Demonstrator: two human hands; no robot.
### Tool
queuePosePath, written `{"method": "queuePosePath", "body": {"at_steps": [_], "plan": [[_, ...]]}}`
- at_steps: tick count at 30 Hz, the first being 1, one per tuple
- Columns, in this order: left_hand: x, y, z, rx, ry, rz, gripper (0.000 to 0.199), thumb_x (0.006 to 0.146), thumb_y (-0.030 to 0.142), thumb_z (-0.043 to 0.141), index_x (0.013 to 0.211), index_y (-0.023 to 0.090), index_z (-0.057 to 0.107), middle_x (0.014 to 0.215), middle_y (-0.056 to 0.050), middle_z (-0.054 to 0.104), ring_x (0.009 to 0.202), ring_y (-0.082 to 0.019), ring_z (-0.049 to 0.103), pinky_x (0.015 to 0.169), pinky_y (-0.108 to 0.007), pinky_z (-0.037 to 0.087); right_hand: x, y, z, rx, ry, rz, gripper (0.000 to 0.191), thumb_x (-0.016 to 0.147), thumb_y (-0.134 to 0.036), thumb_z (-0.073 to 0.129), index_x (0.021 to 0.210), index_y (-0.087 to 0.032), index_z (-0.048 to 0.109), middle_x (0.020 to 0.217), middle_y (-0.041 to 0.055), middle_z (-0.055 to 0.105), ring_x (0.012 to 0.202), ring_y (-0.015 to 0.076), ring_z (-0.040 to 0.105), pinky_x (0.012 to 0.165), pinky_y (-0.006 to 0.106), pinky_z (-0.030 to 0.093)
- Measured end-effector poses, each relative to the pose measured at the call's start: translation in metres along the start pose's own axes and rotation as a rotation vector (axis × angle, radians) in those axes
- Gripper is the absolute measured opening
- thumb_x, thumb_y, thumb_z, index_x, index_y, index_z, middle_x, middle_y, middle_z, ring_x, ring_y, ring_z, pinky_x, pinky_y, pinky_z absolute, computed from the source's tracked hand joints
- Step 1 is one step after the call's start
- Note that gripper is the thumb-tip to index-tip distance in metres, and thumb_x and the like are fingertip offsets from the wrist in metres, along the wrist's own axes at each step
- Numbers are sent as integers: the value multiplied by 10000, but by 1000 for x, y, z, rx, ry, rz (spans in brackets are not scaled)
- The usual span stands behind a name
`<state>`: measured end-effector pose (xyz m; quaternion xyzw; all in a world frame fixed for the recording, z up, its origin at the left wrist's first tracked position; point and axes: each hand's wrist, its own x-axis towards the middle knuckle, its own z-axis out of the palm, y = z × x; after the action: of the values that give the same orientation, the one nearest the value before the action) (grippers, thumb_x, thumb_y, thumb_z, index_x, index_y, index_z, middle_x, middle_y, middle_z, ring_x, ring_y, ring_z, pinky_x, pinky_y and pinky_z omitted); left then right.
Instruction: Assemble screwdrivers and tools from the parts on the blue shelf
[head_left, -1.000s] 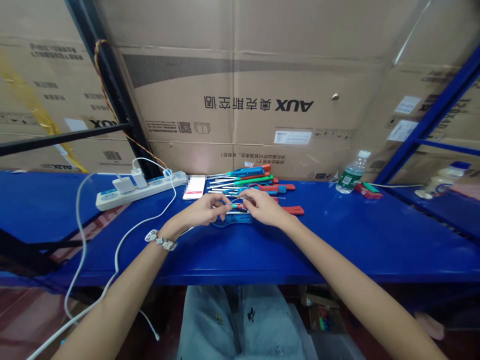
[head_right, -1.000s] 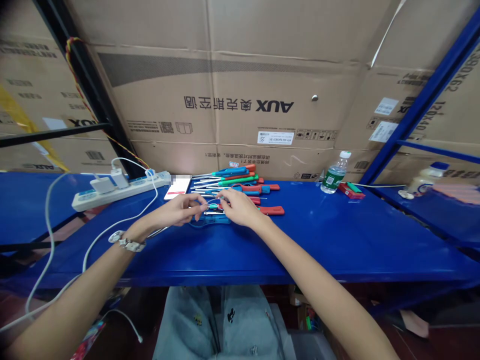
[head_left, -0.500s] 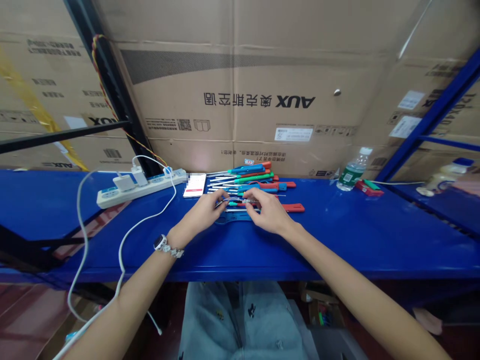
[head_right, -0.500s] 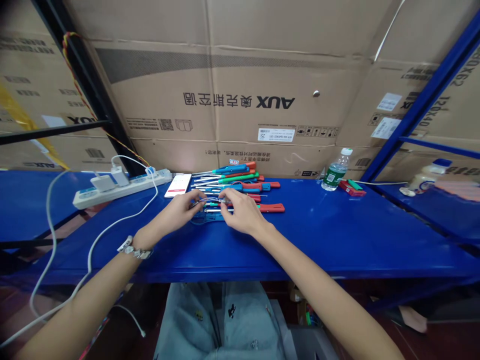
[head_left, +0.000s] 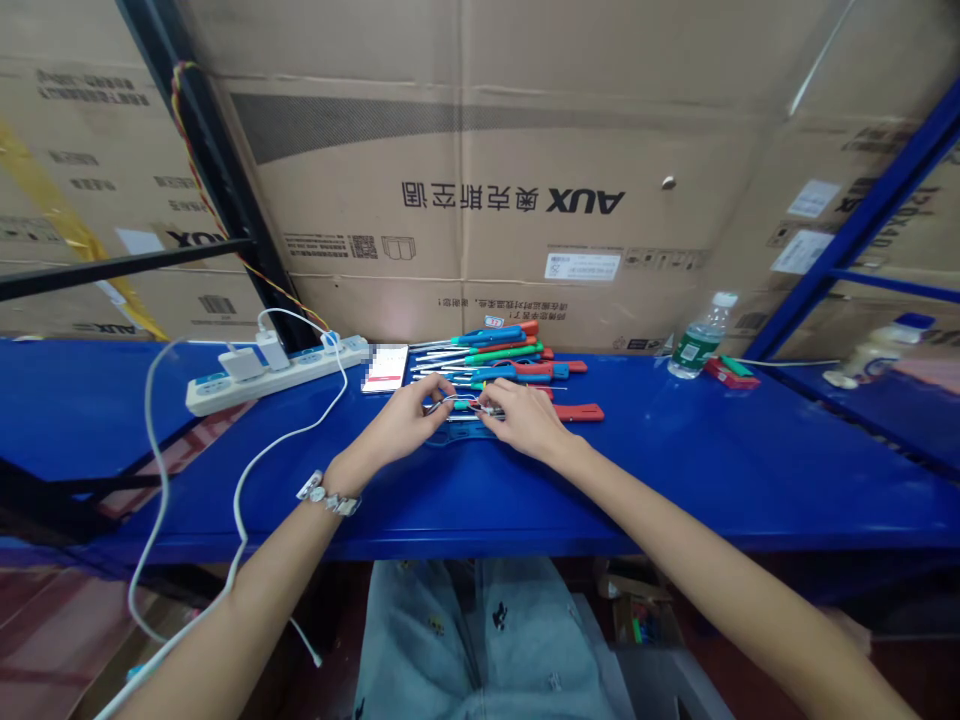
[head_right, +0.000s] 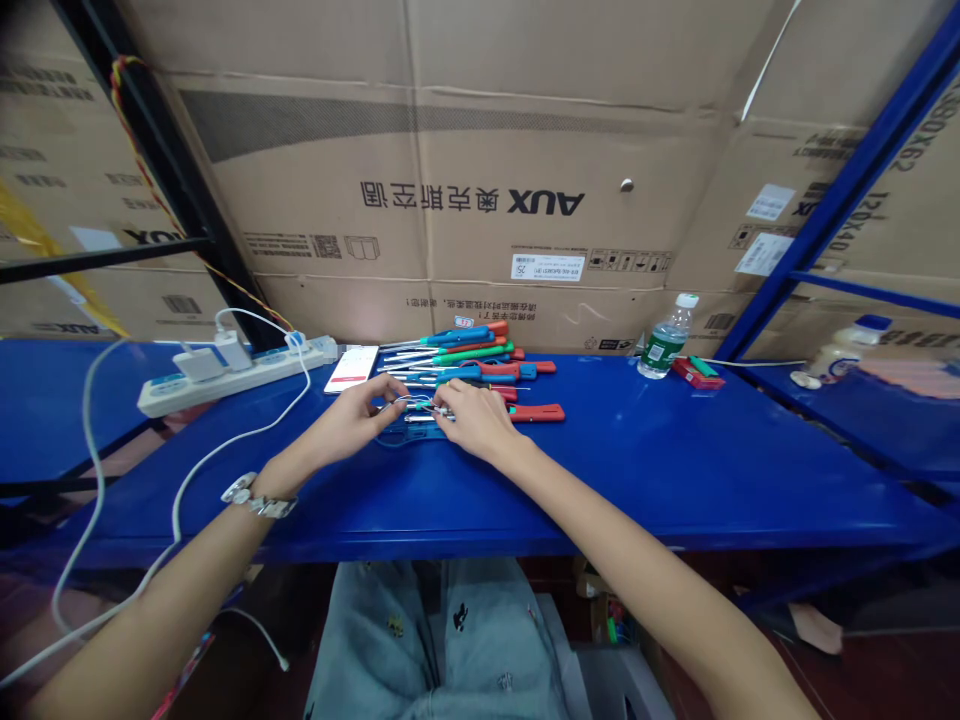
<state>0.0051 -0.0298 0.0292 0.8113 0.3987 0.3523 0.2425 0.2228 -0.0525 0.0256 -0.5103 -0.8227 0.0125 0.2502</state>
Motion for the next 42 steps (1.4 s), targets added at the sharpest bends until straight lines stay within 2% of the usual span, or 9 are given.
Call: {"method": "queuePosePath", "body": {"at_steps": [6, 9, 14, 20, 25, 28, 32, 36, 42], "plan": [[-9, -2, -9, -16, -80, 26, 203, 940, 348, 568, 1085, 215, 620, 820, -5, 636, 508, -112, 508, 492, -240, 413, 5, 7, -2, 133, -53, -60, 113, 923, -305, 679, 977, -243, 755, 959, 16, 707, 831, 163, 641, 664, 260, 352], [-9, -8, -10, 54, -68, 89, 157, 913, 296, 612, 1033, 211, 665, 891, -37, 709, 586, -130, 567, 570, -261, 464, 6, 6, -1, 142, -85, -69, 105, 918, -312, 687, 948, -251, 766, 909, 7, 691, 778, 149, 612, 647, 258, 325], [-8, -20, -11, 98, -72, 107, 139, 887, 224, 636, 1013, 201, 689, 873, -39, 748, 732, -169, 643, 688, -293, 485, 4, 5, 4, 117, -94, -80, 122, 926, -331, 679, 977, -270, 771, 900, 1, 692, 790, 152, 607, 626, 254, 297], [-12, -23, -14, 153, -104, 135, 119, 935, 235, 600, 963, 204, 712, 811, -17, 732, 663, -149, 607, 658, -277, 446, -2, 2, 7, 47, -85, -124, 152, 930, -332, 651, 1032, -261, 737, 1004, 24, 736, 884, 195, 656, 635, 263, 322], [-12, -23, -14, 185, -98, 134, 148, 954, 271, 597, 940, 200, 726, 772, -16, 721, 627, -145, 579, 635, -274, 436, -4, -6, 9, 77, -83, -81, 362, 888, -265, 649, 1250, -259, 640, 1037, 23, 768, 892, 221, 698, 672, 285, 386], [-10, -24, -14, 194, -101, 162, 157, 963, 253, 589, 970, 201, 736, 804, -23, 729, 660, -150, 609, 666, -281, 462, -5, -10, 10, 112, -77, -84, 341, 850, -219, 653, 1189, -253, 670, 990, 17, 777, 887, 220, 709, 684, 284, 410], [-5, -25, -14, 201, -68, 294, 165, 944, 182, 597, 1003, 201, 750, 964, -60, 711, 851, -182, 659, 786, -313, 511, -4, -10, 12, 180, -13, -59, 271, 848, -220, 665, 1115, -234, 710, 946, 24, 776, 848, 200, 701, 694, 281, 436], [-6, -26, -17, 252, -31, 347, 180, 911, 149, 636, 1036, 202, 754, 939, -55, 649, 824, -178, 636, 764, -321, 529, -3, -3, 14, 267, 12, -83, 214, 880, -230, 652, 1077, -225, 734, 965, 27, 751, 821, 169, 673, 698, 275, 449], [-16, -29, -21, 218, -78, 325, 118, 950, 186, 627, 1002, 190, 733, 932, -48, 695, 856, -174, 661, 809, -327, 533, -2, 3, 17, 284, -106, -106, 246, 923, -281, 655, 1146, -221, 739, 1069, 52, 675, 764, 136, 617, 702, 281, 443]]}}
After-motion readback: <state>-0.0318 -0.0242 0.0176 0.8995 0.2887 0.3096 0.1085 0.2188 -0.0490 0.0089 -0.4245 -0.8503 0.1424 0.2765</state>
